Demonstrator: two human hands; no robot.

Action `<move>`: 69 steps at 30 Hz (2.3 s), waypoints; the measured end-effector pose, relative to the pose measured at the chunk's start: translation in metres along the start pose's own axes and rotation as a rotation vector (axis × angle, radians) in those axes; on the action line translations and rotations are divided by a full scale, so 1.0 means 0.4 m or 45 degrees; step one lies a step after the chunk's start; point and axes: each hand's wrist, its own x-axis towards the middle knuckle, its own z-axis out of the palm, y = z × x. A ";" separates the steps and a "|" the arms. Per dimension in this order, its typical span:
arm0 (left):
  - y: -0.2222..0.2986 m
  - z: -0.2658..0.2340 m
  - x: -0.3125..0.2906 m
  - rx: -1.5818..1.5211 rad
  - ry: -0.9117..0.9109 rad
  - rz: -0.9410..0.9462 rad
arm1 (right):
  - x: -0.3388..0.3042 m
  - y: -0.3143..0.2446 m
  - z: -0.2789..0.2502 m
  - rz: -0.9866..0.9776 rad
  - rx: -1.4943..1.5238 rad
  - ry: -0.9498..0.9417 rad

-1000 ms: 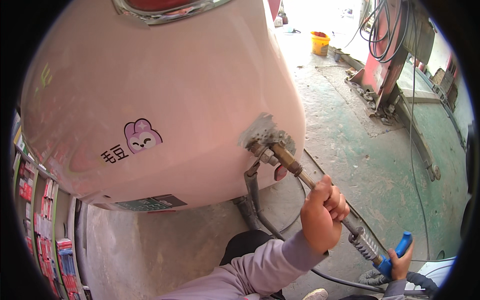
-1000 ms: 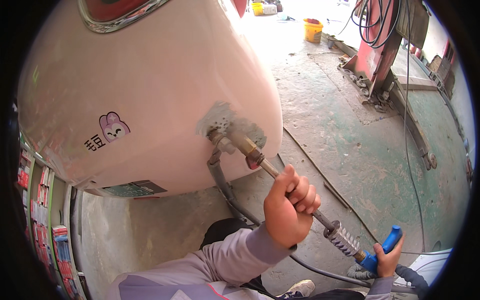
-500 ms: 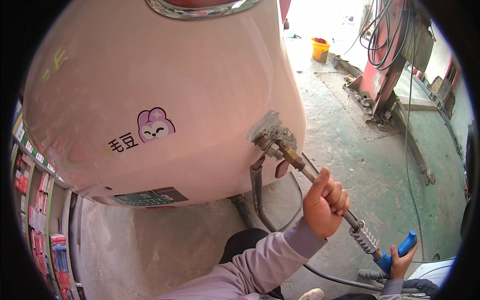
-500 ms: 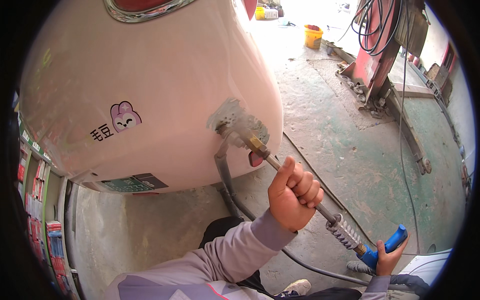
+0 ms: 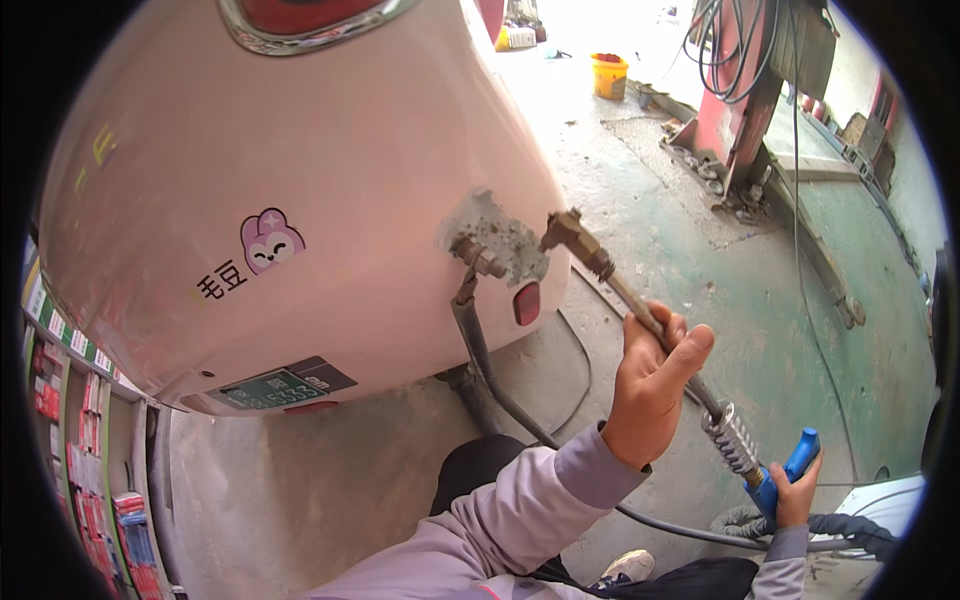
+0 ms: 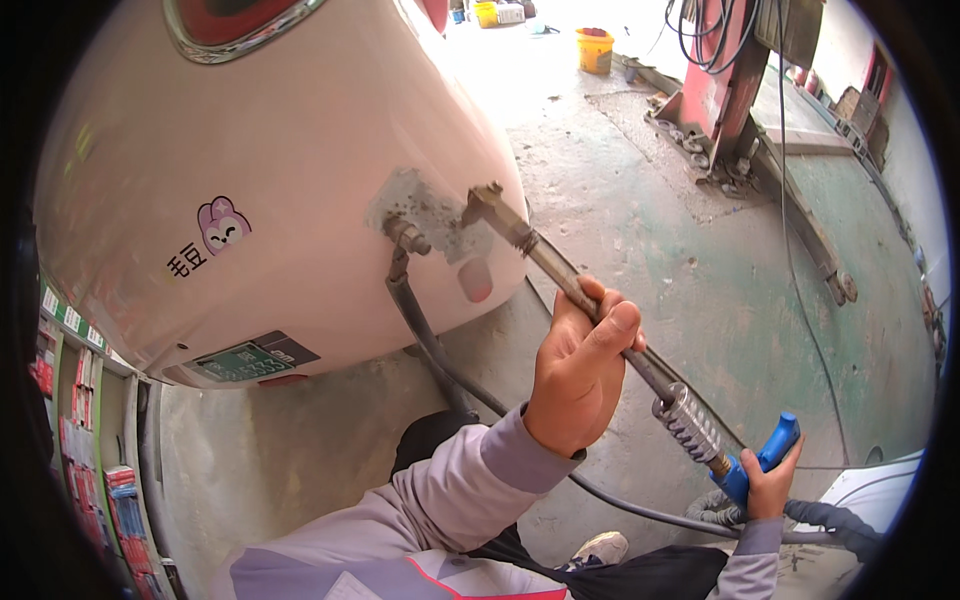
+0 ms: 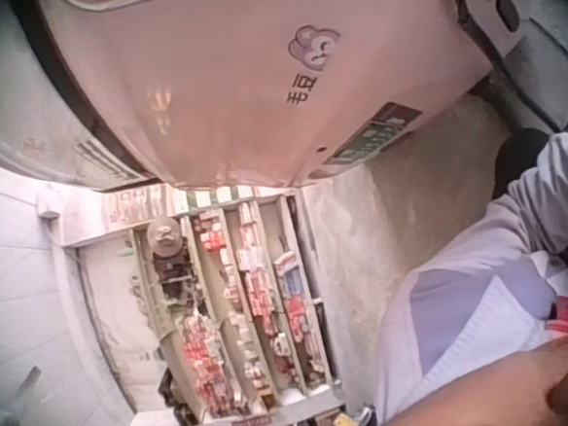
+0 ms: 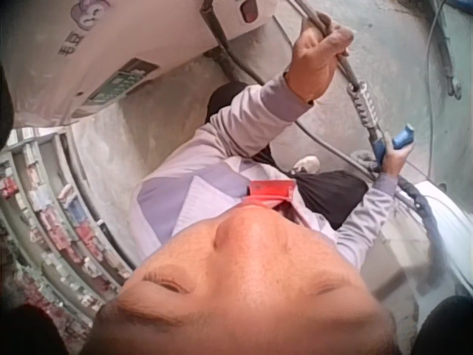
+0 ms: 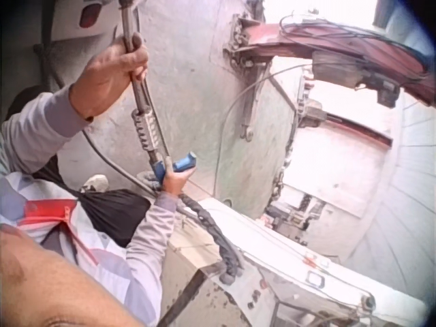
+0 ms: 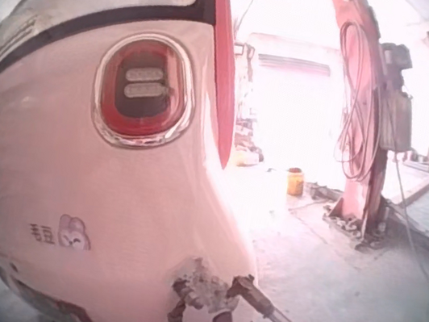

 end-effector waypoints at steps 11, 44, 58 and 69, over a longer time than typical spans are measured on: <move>-0.035 -0.036 -0.004 -0.154 0.087 -0.126 | 0.000 0.040 -0.020 0.044 -0.070 0.069; -0.062 -0.112 0.004 -0.113 0.515 -0.127 | 0.003 0.044 0.030 0.093 -0.194 -0.190; -0.051 -0.101 0.004 -0.116 0.589 -0.132 | -0.002 0.025 0.032 0.107 -0.198 -0.245; -0.108 -0.135 -0.008 0.092 0.596 -0.048 | -0.007 0.013 0.029 0.101 -0.217 -0.266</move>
